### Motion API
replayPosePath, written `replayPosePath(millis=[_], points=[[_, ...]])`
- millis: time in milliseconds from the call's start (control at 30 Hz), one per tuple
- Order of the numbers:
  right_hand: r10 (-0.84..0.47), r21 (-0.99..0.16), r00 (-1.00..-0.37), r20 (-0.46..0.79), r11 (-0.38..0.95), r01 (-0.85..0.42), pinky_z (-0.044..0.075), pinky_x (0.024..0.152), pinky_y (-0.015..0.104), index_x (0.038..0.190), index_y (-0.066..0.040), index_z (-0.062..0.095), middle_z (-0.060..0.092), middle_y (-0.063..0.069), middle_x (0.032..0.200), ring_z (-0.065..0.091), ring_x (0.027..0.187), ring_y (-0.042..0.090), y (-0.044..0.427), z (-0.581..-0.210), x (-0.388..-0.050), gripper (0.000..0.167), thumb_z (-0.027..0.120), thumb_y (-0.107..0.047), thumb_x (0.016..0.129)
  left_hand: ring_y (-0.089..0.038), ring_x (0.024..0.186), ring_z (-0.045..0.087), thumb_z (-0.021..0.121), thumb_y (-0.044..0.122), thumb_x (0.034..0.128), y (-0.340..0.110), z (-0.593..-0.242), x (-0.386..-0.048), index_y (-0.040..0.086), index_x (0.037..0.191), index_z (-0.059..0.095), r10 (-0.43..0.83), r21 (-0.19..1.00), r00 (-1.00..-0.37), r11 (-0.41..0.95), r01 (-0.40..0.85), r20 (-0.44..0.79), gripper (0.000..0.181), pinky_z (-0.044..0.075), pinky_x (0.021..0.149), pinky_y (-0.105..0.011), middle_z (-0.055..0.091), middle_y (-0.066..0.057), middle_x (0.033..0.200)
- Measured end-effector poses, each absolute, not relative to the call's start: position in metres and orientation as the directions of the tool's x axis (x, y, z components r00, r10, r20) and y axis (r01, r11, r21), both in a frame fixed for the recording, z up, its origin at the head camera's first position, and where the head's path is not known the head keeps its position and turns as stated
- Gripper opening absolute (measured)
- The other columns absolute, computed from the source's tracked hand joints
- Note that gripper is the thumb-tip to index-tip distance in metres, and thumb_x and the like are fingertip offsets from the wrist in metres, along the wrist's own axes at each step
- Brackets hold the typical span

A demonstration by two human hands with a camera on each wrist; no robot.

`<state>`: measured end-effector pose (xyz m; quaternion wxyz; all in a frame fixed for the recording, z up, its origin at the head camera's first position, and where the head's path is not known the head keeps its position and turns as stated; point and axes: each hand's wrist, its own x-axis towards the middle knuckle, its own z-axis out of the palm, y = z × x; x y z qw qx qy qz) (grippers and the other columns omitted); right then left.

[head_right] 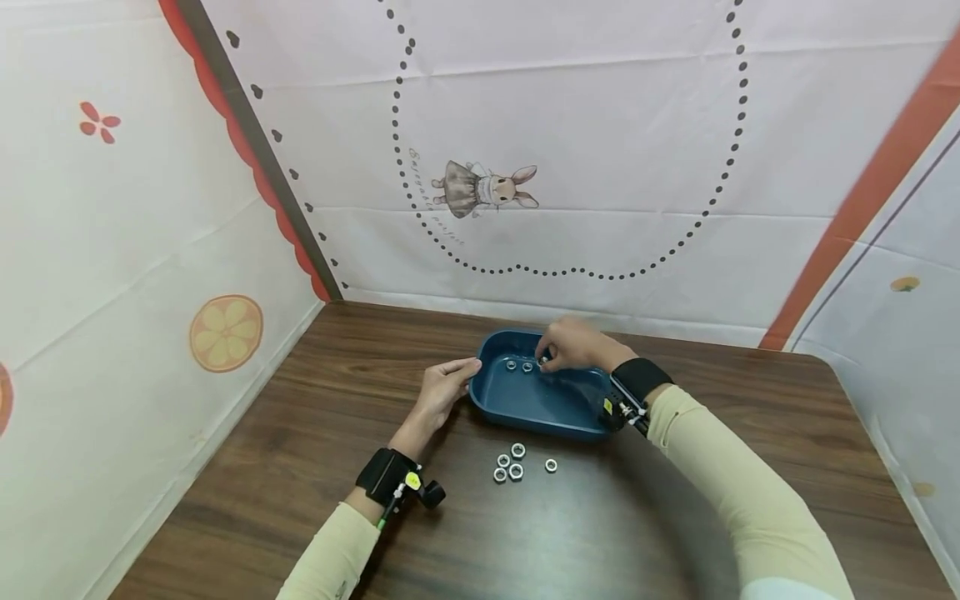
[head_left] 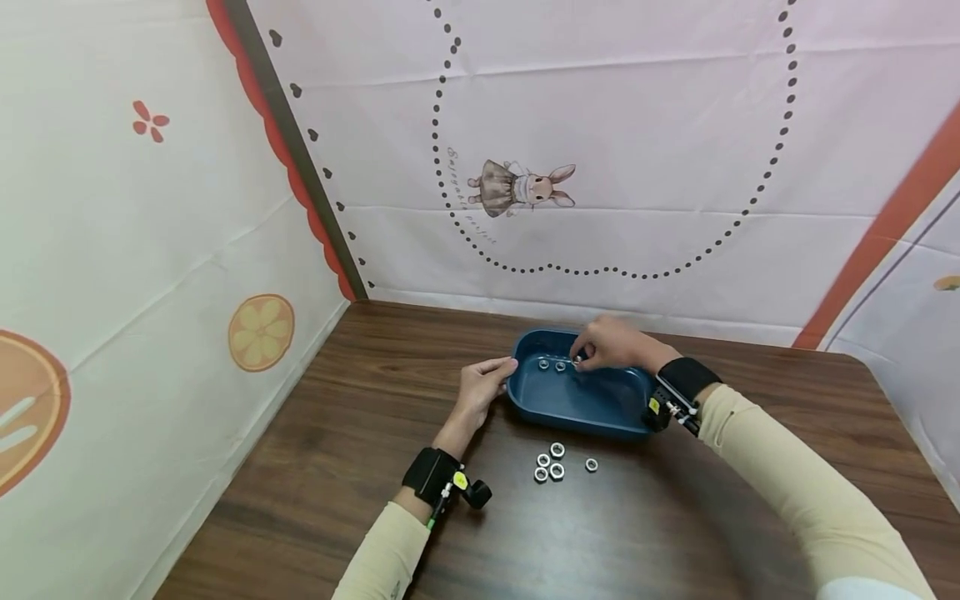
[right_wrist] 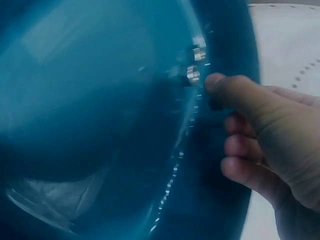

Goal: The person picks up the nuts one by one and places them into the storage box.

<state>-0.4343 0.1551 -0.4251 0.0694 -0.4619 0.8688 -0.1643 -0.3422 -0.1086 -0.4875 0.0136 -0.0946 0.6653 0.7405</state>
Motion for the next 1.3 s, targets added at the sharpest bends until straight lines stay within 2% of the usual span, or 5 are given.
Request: replayPosePath(millis=[300,600,767,967,1300], points=[[-0.843,-0.226,-0.535,-0.064,0.534,-0.815,0.058,0.07,0.033,0.099,-0.007,0.082,0.076,0.004,0.088,0.061,0.066,0.003,0.148,-0.427,-0.43,0.015,0.084,-0.015,0.086,-0.007,0.078,0.063,0.078,0.022,0.0931,-0.103,-0.49,-0.341,-0.001,0.117,0.075,-0.083,0.983,-0.986,-0.123,-0.136,-0.147,0.033,0.053,0.067,-0.018,0.075,-0.004,0.102],[-0.819,-0.224,-0.561,-0.119,0.573,-0.788,0.056,0.065,0.031,0.097,-0.008,0.082,0.075,0.004,0.087,0.06,0.062,0.004,0.151,-0.436,-0.431,0.013,0.083,-0.015,0.087,-0.007,0.079,0.062,0.078,0.022,0.0933,-0.1,-0.487,-0.336,-0.001,0.118,0.075,-0.073,0.982,-0.984,-0.108,-0.155,-0.163,0.034,0.053,0.071,-0.02,0.075,-0.006,0.106],[-0.78,-0.251,-0.614,-0.121,0.622,-0.742,0.049,0.058,0.026,0.108,-0.002,0.078,0.067,-0.002,0.068,0.054,0.056,0.004,0.154,-0.428,-0.425,0.025,0.081,-0.018,0.089,-0.006,0.079,0.063,0.08,0.022,0.0921,-0.098,-0.493,-0.34,0.001,0.116,0.076,-0.085,0.98,-0.981,-0.116,-0.163,-0.173,0.032,0.053,0.068,-0.018,0.076,-0.006,0.105],[-0.685,-0.323,-0.725,0.069,0.672,-0.666,0.03,0.051,0.026,0.115,-0.002,0.076,0.045,-0.007,0.053,0.036,0.047,0.007,0.163,-0.402,-0.395,0.026,0.072,-0.022,0.097,-0.006,0.077,0.063,0.079,0.019,0.0923,-0.101,-0.493,-0.341,0.0,0.114,0.077,-0.098,0.981,-0.981,-0.123,-0.153,-0.165,0.029,0.053,0.067,-0.017,0.076,-0.005,0.102],[-0.498,-0.414,-0.8,0.334,0.685,-0.599,0.036,0.046,0.021,0.101,-0.009,0.078,0.06,-0.012,0.064,0.041,0.048,0.0,0.168,-0.404,-0.288,0.01,0.073,-0.016,0.096,-0.007,0.078,0.064,0.078,0.019,0.0931,-0.108,-0.492,-0.344,0.0,0.116,0.076,-0.115,0.98,-0.979,-0.127,-0.151,-0.166,0.03,0.053,0.066,-0.017,0.076,-0.006,0.105]])
